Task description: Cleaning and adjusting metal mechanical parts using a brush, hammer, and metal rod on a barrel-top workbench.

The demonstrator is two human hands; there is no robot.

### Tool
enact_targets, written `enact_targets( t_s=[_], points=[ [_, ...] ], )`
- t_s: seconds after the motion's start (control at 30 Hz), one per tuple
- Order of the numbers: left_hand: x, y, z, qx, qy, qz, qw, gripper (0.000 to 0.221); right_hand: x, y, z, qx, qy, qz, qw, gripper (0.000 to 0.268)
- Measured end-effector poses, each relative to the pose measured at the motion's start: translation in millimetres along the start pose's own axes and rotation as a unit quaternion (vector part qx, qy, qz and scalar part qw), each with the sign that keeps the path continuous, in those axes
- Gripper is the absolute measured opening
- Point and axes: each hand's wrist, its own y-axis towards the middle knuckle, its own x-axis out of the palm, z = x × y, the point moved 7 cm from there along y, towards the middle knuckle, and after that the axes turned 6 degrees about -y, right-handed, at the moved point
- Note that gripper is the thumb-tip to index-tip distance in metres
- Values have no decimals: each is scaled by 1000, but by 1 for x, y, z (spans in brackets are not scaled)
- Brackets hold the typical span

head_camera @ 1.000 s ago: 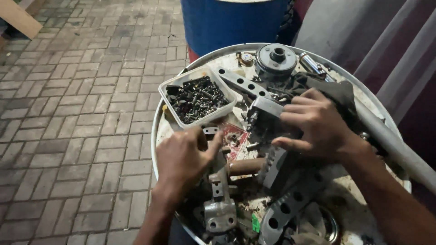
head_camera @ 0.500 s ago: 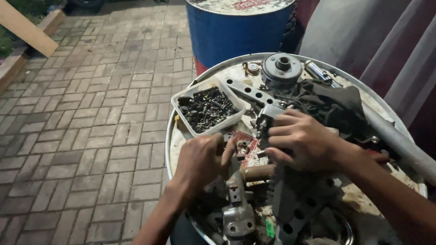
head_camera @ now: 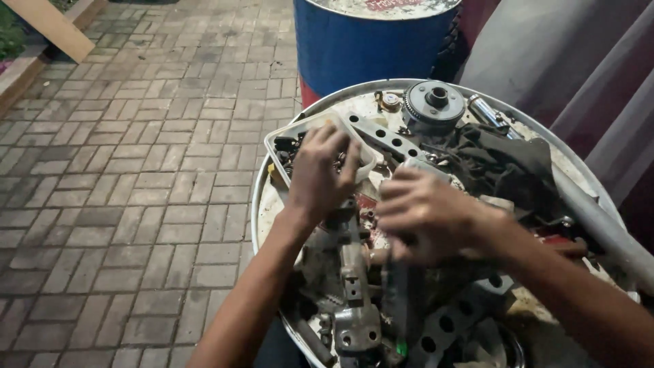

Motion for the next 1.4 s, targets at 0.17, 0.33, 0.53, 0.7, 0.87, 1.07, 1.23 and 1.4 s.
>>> enact_targets(
  t_s=[0.17,0.33,0.53,0.7,0.87,1.07,1.23,1.4],
  points=[
    [32,-22,1,-41,110,-178,977,30,-8,-15,43,58,-23,20,998,11],
    [41,-24,1,-72,110,-211,969,24,-21,20,-5,1,-19,16,1000,11],
    [30,-22,5,-107,75,-211,969,27,-20,13,33,27,-39,32,998,4],
    [31,-18,4,-109,93,-220,965,24,-26,22,6,-10,-32,16,999,10],
    [21,-22,14,-103,84,-198,971,23,-8,-10,47,48,-20,49,997,15],
    [24,-24,10,-68,103,-175,977,24,-24,16,13,33,-37,63,997,22],
    [16,-8,19,-69,98,-183,976,23,-12,-28,73,118,-45,89,988,35],
    [15,-12,21,-70,66,-191,977,24,-21,-47,95,259,148,81,951,45]
  ],
)
